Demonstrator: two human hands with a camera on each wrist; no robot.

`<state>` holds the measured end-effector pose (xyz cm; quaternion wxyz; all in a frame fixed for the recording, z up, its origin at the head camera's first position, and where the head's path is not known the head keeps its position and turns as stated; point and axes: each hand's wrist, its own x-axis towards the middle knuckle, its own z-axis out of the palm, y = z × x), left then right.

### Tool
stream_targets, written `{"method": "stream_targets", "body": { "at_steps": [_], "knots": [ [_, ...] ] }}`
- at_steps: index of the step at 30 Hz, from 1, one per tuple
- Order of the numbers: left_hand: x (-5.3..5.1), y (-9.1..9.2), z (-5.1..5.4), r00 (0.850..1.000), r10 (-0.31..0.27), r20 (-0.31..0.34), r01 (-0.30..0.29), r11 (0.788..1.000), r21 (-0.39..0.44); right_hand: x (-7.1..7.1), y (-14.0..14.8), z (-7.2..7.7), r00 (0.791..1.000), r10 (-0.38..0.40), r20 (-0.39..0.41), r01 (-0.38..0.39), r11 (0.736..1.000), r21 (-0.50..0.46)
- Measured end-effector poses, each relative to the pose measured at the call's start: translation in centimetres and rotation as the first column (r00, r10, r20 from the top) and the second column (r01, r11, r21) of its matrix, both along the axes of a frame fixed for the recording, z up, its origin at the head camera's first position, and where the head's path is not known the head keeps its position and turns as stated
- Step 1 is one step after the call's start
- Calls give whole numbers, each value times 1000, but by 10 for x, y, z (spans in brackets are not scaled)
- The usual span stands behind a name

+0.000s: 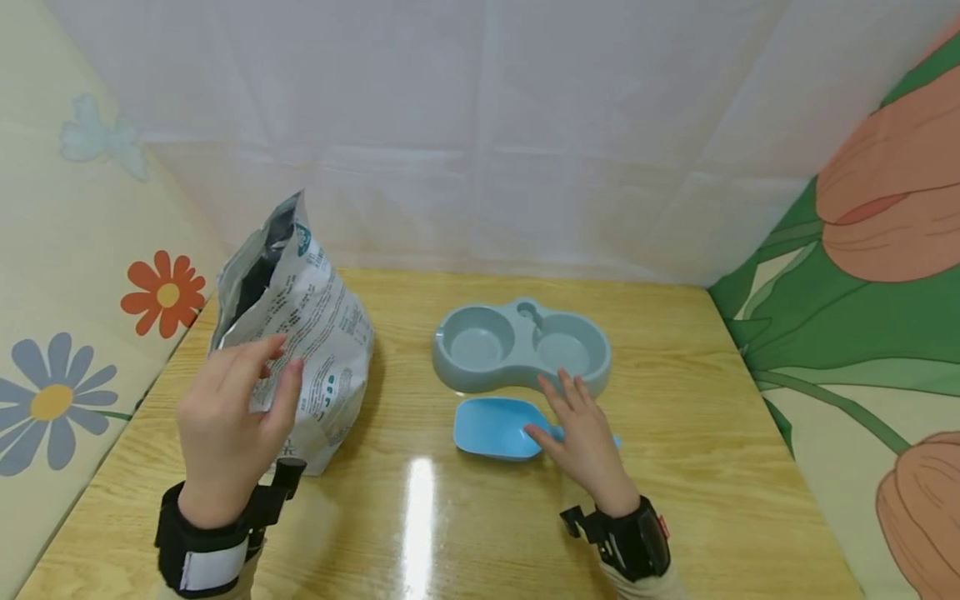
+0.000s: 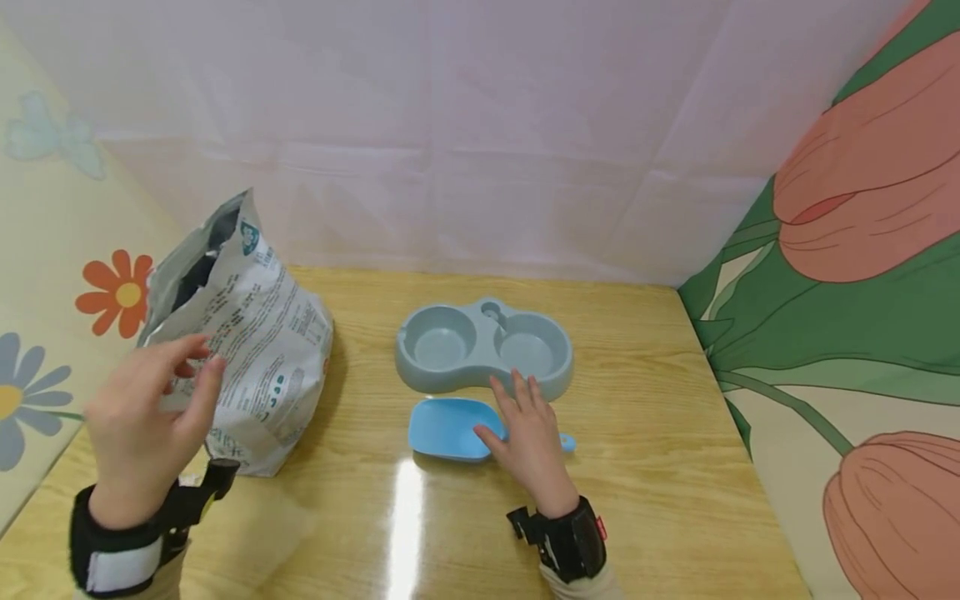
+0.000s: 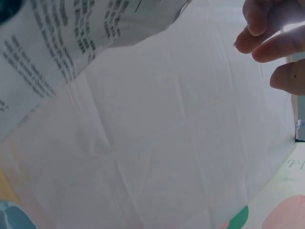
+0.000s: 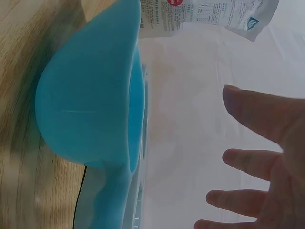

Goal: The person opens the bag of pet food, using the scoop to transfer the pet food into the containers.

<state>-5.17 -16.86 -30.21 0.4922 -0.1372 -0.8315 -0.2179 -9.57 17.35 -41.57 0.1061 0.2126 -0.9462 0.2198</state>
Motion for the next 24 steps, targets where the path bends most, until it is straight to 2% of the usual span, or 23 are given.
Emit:
{"method": "stream_targets", "body": {
  "at_steps": [3,6,8,10,12,13,15,17,19,20,24],
  "knots": [
    [4,-7,5,998,59,-30,-58,998,11,0,-1,0,1000,3,-1,-3,1000,-3],
    [4,-14,7,990,110,-88,-106,993,51,0,-2,1,1000,8,-2,-9,1000,-6],
    [3,-19,9,985,138,-100,-130,988,79,-1,-3,2,1000,15,-4,-15,1000,-3],
    [4,-23,11,983,174,-49,-170,982,79,-4,-5,3,1000,27,-13,-27,1000,3],
    [4,-27,13,980,196,46,-199,977,75,-7,-8,6,998,48,-28,-48,999,10],
    [5,-28,13,974,199,107,-207,976,72,-9,-10,8,998,60,-29,-60,998,9],
    [4,-29,13,954,211,213,-227,972,57,-13,-16,14,996,86,-34,-86,996,4],
    [3,-29,11,939,214,270,-238,970,57,-18,-24,20,993,110,-36,-110,994,-2],
    [1,-28,9,930,223,292,-248,968,51,-21,-32,25,991,132,-32,-133,991,-5],
    [0,-28,8,931,226,288,-251,967,51,-23,-37,27,989,143,-39,-143,990,0],
    [-5,-27,3,944,225,242,-249,966,73,-27,-53,30,979,195,-58,-195,981,-7]
  ]
}}
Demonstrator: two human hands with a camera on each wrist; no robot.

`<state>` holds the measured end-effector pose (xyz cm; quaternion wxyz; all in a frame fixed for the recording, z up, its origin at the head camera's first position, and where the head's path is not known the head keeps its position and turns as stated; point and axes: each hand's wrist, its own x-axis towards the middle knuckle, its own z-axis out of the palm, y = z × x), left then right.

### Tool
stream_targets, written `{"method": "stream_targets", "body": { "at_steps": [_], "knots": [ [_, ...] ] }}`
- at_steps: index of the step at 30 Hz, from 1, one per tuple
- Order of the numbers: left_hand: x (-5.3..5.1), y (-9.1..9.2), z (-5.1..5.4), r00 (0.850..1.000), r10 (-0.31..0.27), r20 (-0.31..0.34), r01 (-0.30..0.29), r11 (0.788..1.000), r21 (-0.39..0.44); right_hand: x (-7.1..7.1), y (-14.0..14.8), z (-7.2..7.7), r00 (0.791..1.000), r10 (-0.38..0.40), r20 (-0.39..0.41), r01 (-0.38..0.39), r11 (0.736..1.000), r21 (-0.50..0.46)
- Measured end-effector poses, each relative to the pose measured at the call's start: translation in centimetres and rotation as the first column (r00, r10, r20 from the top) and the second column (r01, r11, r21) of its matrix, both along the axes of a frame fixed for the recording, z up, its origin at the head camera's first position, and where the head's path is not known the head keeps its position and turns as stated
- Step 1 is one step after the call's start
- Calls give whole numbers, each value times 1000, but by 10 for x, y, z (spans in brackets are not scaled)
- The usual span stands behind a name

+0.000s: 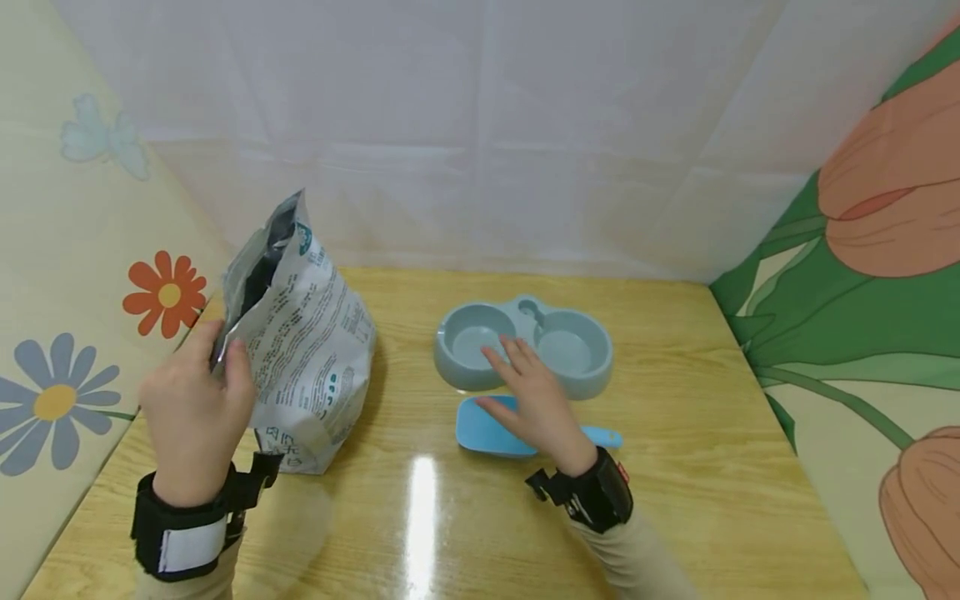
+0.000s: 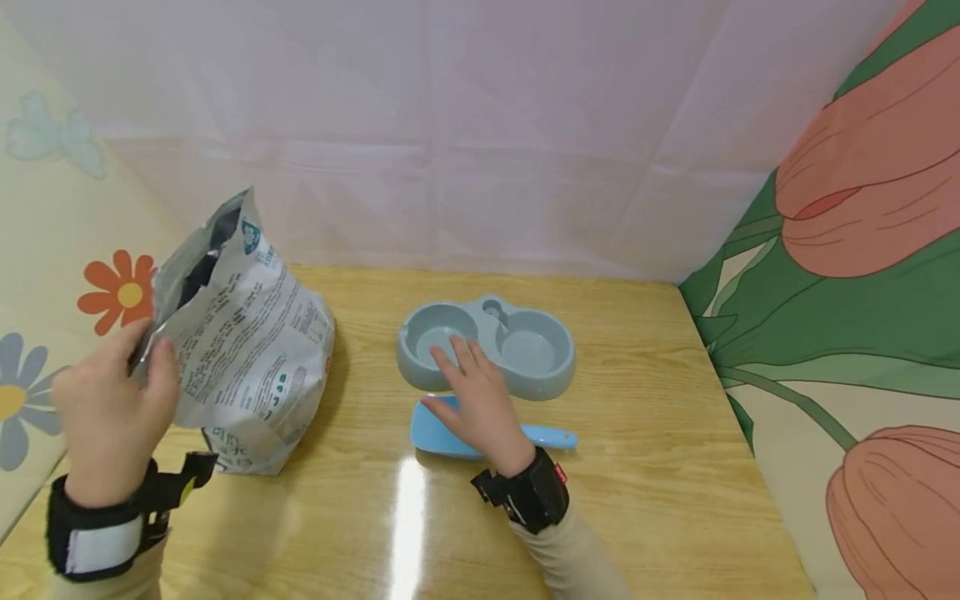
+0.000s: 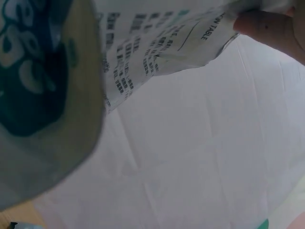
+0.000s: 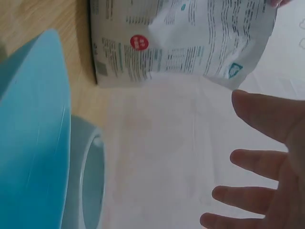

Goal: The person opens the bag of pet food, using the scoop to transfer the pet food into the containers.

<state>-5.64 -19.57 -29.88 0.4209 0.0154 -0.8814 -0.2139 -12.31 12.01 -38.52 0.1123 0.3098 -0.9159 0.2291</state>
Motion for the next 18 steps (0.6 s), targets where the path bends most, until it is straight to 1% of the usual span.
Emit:
{"method": "stream_targets", "body": {
  "at_steps": [3,7,10,14,18],
  "knots": [
    [-2,-1,-2,999,-5,-39,5,1000,7,-1,-14,2,999,47,-10,-48,998,-52],
    [-4,-2,-2,997,-4,-74,4,1000,1,-1,-32,5,995,97,-16,-98,986,-134],
    [-3,-1,-2,997,7,-73,-8,1000,-9,-2,-46,11,992,128,-1,-126,975,-185],
    [-3,1,-2,997,3,-74,-4,1000,-7,-7,-67,25,984,170,49,-154,960,-233],
    [-5,4,-2,996,-14,-89,15,1000,9,-18,-90,43,972,223,78,-195,943,-270]
  ]
}}
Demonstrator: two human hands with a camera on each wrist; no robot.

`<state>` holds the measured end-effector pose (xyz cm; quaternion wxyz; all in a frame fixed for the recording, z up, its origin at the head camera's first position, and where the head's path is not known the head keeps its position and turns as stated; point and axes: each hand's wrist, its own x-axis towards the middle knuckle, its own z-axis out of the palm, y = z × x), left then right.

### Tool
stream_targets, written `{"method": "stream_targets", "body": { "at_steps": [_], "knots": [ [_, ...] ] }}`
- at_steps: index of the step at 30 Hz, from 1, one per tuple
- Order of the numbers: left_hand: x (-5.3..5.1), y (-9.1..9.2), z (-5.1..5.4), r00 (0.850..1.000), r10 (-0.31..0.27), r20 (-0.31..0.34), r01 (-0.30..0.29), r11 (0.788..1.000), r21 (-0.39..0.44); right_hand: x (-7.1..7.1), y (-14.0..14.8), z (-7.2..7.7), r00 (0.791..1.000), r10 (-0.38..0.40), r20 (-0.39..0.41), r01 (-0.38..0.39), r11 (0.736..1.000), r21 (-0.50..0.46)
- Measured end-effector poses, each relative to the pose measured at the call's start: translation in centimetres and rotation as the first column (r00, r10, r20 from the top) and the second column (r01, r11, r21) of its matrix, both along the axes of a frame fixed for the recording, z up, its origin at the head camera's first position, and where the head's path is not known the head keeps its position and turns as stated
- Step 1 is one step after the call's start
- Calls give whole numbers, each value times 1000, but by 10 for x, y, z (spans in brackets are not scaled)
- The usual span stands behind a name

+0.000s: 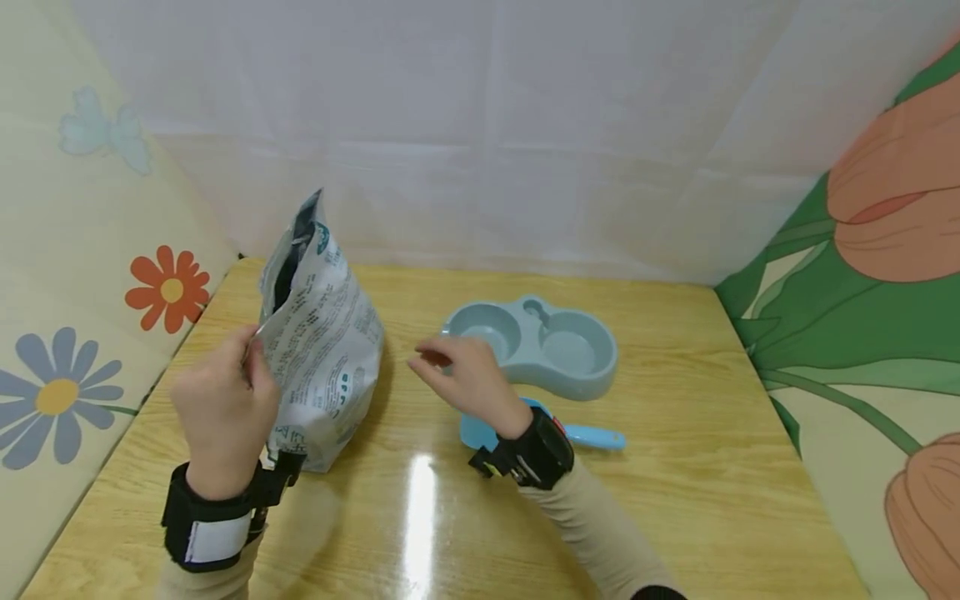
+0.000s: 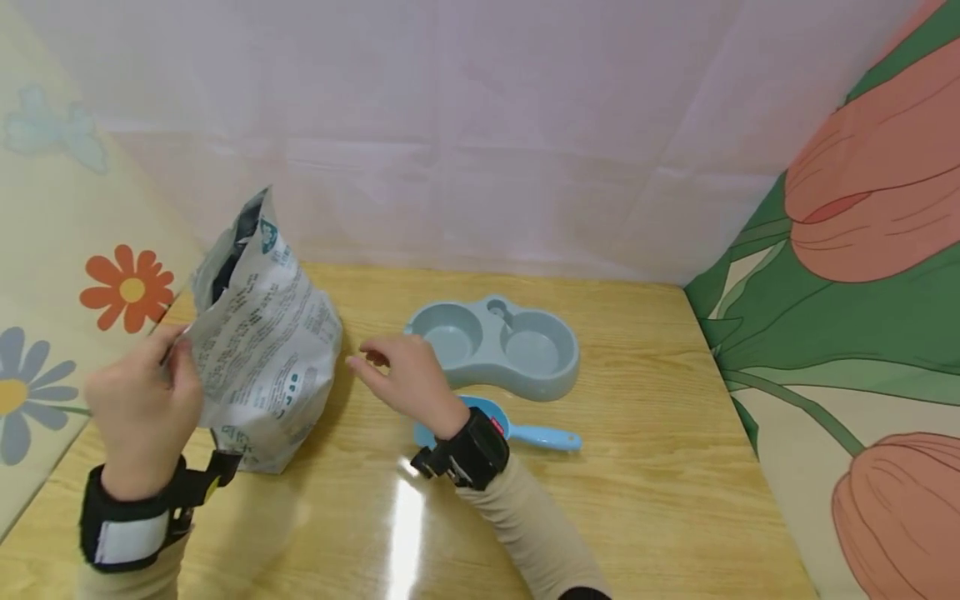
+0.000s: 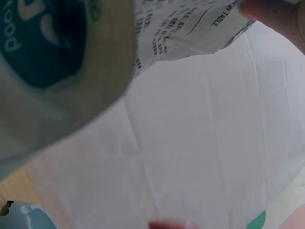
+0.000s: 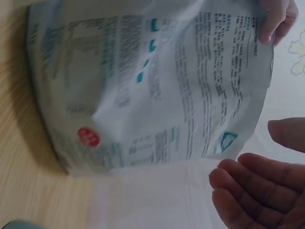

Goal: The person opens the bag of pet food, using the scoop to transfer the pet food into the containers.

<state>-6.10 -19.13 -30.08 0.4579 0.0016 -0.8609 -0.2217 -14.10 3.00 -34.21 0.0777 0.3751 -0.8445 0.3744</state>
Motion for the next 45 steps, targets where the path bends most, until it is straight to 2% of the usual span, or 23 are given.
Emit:
{"method": "stream_targets", "body": {
  "at_steps": [3,6,10,15,21,27,30,32,35,38,41,42,45],
  "knots": [
    [-1,4,-1,1000,-2,1,2,1000,0,-9,-16,12,998,52,25,-51,998,-33],
    [-1,8,-1,1000,-5,7,5,1000,-4,-16,-31,24,991,98,87,-94,994,-56],
    [-2,12,0,1000,-19,12,19,1000,-1,-25,-49,39,978,134,159,-126,990,-62],
    [-2,16,0,999,-29,29,29,1000,-2,-35,-66,52,969,152,193,-137,987,-89],
    [0,19,0,999,-39,35,39,999,-8,-39,-83,63,968,87,236,-72,995,-70],
    [3,21,2,997,-58,54,60,998,-34,-36,-98,70,975,27,221,-17,999,-48],
    [5,21,2,993,-89,71,94,994,-63,-34,-101,72,978,4,208,3,1000,-30],
    [6,19,3,988,-135,80,142,987,-82,-34,-102,72,980,-7,199,7,1000,0],
    [7,13,4,967,-234,105,243,967,-80,-34,-103,72,979,-30,199,20,998,52],
    [6,3,9,926,-338,170,344,939,-2,-35,-103,72,981,-45,190,30,996,80],
    [2,-9,16,868,-434,243,427,900,85,-35,-103,72,982,-48,181,33,996,86],
    [0,-14,19,844,-460,277,445,888,119,-35,-103,72,983,-47,177,32,996,88],
    [-9,-26,27,785,-505,358,485,861,150,-36,-103,71,983,-50,178,33,995,97]
  ]
}}
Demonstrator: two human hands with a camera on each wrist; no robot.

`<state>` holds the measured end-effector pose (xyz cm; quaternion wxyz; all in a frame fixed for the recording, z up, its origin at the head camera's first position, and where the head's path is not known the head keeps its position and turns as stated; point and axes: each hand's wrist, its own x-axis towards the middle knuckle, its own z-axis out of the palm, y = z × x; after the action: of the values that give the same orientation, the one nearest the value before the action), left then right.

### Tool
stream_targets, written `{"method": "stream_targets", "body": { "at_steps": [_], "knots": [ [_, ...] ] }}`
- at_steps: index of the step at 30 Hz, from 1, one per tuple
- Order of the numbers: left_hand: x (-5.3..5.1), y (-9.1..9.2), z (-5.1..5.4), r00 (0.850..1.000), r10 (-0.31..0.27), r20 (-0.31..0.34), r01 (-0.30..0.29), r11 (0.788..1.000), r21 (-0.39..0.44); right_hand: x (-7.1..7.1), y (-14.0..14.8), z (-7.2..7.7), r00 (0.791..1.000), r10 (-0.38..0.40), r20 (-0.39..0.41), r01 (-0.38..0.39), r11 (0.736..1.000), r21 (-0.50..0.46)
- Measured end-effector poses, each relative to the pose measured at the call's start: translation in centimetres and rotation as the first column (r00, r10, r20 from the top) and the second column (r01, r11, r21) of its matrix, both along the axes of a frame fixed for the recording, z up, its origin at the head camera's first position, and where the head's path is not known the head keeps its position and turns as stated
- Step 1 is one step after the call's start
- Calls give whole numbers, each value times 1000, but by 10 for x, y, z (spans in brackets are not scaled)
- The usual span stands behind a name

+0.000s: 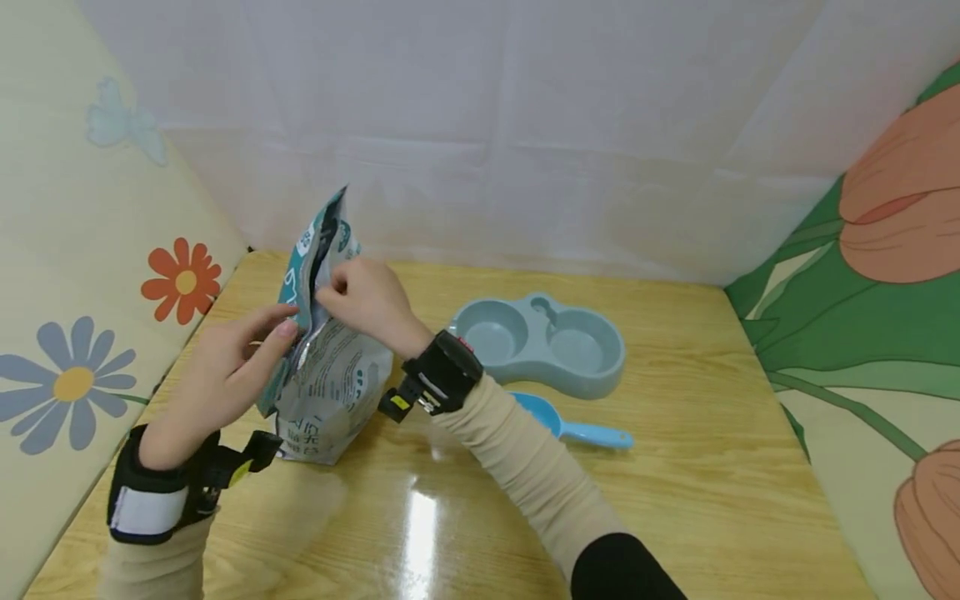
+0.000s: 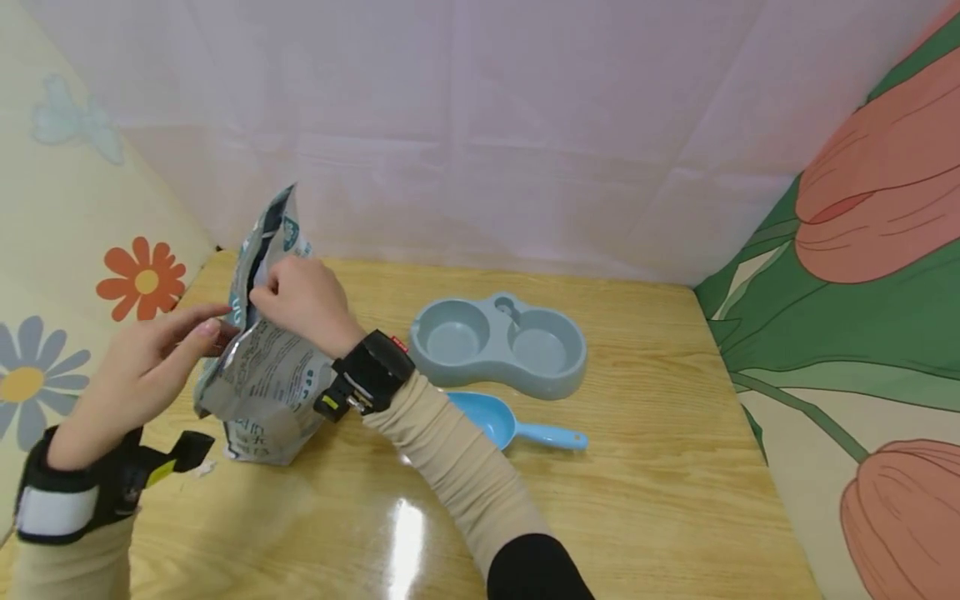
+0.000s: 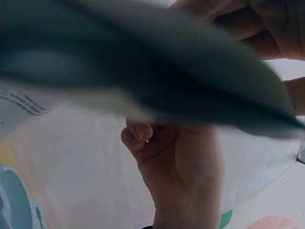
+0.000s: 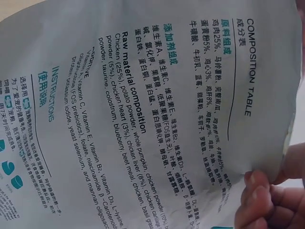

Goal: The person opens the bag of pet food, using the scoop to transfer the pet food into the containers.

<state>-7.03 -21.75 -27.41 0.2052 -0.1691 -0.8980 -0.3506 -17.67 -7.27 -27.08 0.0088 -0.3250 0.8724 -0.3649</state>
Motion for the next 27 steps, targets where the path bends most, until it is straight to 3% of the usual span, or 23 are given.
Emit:
{"method": "stream_targets", "body": {
  "at_steps": [5,8,11,14,20,24,27],
  "knots": [
    [-18,-14,12,989,-64,135,73,995,-62,-1,-1,-1,1000,-2,-10,2,1000,20],
    [-30,-18,18,968,-90,235,107,992,-63,-1,-1,-1,1000,-2,-29,3,1000,22],
    [-39,-21,24,937,-82,341,110,992,-64,0,-3,-1,999,9,-44,-8,1000,23],
    [-45,-22,26,921,-72,384,119,988,-101,1,-4,-1,998,18,-53,-17,1000,24],
    [-47,-23,24,935,-4,354,85,973,-213,6,-5,-2,996,42,-75,-40,999,30],
    [-45,-26,24,936,17,352,62,976,-211,8,-5,-3,995,52,-88,-51,999,7],
    [-44,-27,24,952,18,305,49,977,-209,8,-5,-4,994,52,-96,-52,999,-2]
  ]
}}
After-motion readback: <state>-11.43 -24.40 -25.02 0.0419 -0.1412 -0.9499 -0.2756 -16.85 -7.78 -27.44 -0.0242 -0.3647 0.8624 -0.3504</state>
